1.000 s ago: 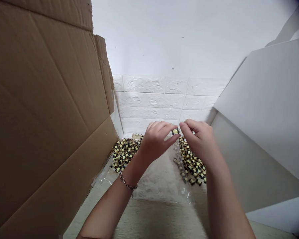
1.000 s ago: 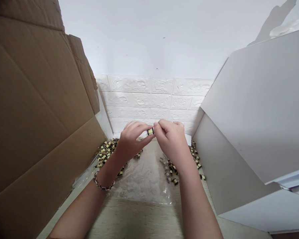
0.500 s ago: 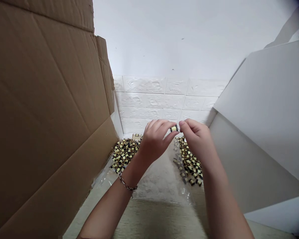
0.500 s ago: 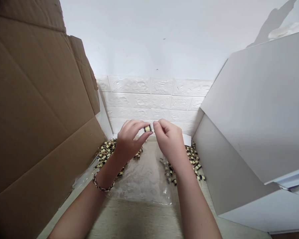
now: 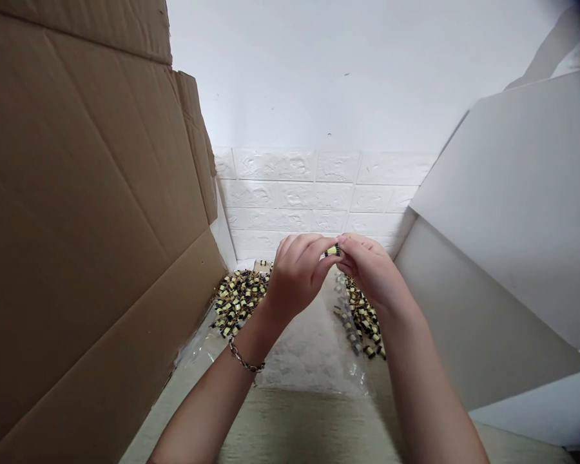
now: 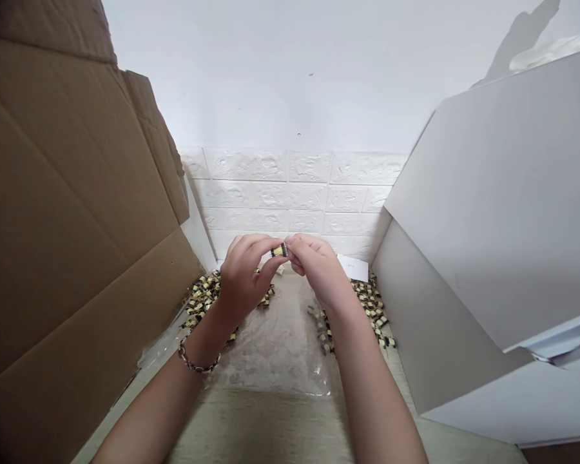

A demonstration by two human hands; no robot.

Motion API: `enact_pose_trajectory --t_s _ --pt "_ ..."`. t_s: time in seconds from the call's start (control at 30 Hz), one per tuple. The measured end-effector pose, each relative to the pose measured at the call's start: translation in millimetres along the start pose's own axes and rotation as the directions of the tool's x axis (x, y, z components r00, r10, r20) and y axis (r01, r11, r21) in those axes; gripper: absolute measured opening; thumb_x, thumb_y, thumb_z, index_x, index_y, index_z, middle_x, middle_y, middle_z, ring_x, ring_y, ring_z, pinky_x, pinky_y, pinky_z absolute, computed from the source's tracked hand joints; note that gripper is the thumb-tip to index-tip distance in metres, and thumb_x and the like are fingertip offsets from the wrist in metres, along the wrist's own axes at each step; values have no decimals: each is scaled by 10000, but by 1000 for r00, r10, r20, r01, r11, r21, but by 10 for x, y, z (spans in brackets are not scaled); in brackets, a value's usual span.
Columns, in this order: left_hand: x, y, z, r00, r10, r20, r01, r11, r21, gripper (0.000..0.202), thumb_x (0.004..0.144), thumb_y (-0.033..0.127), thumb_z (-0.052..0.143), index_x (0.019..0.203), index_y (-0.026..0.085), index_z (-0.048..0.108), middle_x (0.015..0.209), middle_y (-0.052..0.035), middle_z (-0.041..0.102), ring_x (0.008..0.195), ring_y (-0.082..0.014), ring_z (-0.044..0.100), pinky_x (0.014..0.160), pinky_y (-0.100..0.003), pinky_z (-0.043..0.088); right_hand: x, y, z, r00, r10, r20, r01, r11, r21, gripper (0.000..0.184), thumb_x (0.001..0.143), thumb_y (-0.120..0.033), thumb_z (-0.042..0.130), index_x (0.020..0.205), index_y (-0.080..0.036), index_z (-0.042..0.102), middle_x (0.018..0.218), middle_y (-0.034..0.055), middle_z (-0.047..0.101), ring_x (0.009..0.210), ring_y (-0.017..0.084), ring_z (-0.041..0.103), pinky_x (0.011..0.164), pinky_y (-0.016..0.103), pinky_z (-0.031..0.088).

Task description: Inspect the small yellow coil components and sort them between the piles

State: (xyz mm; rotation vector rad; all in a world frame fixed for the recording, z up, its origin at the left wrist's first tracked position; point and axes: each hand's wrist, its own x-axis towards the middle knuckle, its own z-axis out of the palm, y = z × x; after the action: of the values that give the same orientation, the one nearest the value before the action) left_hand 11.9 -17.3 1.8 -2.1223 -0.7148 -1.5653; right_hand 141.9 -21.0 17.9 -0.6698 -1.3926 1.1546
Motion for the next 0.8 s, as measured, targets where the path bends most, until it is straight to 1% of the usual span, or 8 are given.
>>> enact_pose_trajectory --t_s 0.1,0.23,0.3,0.37,0.47,0.53,0.63,0.8 --pt "13 6 -12 999 8 -43 -9 1000 -21 198 750 227 566 931 149 550 841 -47 608 807 -135 524 742 -261 397 43 21 -35 1000 25 4 -26 999 45 305 772 -263 495 511 -160 377 492 -56 277 443 49 219 415 207 172" --pt "51 3 -51 996 -20 -88 16 999 -49 192 743 222 575 922 154 554 841 -41 613 818 -125 531 752 -244 406 92 49 -110 993 59 -105 -61 998 -15 296 773 -268 481 513 -161 390 459 -62 262 419 49 218 414 210 164" --pt "63 -9 -64 997 -13 -72 9 999 -49 193 743 224 575 921 153 558 835 -42 611 812 -126 533 745 -247 409 93 50 -134 990 14 -140 -22 998 -56 308 795 -305 453 526 -165 402 449 -64 246 416 55 223 421 215 172" --pt "67 -22 -64 999 2 -50 -4 999 -49 200 742 230 576 926 152 558 831 -43 608 811 -128 532 743 -253 409 76 34 -139 986 -79 -146 62 991 -119 345 821 -365 413 538 -169 411 459 -56 262 432 64 256 437 222 199" --pt "62 -29 -53 1000 26 -9 -27 998 -64 201 751 237 565 933 155 549 839 -45 603 821 -131 526 750 -263 406 29 -18 -119 970 -208 -128 171 952 -255 375 833 -425 381 561 -172 427 500 -40 322 489 78 323 487 231 249" --pt "58 -26 -47 999 38 22 -36 996 -84 202 757 243 556 938 156 544 849 -47 598 829 -133 521 756 -269 405 -7 -59 -100 965 -243 -97 197 920 -340 365 831 -430 391 575 -173 430 527 -35 346 527 83 346 521 234 265" --pt "52 -22 -44 996 36 86 -25 992 -126 211 759 256 553 950 168 539 869 -43 594 840 -136 517 765 -279 406 -50 -101 -84 970 -241 -37 207 895 -396 346 823 -417 422 581 -171 433 547 -36 357 557 83 348 543 229 267" --pt "48 -20 -41 988 34 154 0 977 -215 219 763 240 548 970 170 529 903 -37 608 873 -131 529 789 -279 410 -68 -92 -96 986 -168 8 161 928 -335 320 811 -393 457 583 -169 433 534 -44 356 535 76 327 521 222 254"
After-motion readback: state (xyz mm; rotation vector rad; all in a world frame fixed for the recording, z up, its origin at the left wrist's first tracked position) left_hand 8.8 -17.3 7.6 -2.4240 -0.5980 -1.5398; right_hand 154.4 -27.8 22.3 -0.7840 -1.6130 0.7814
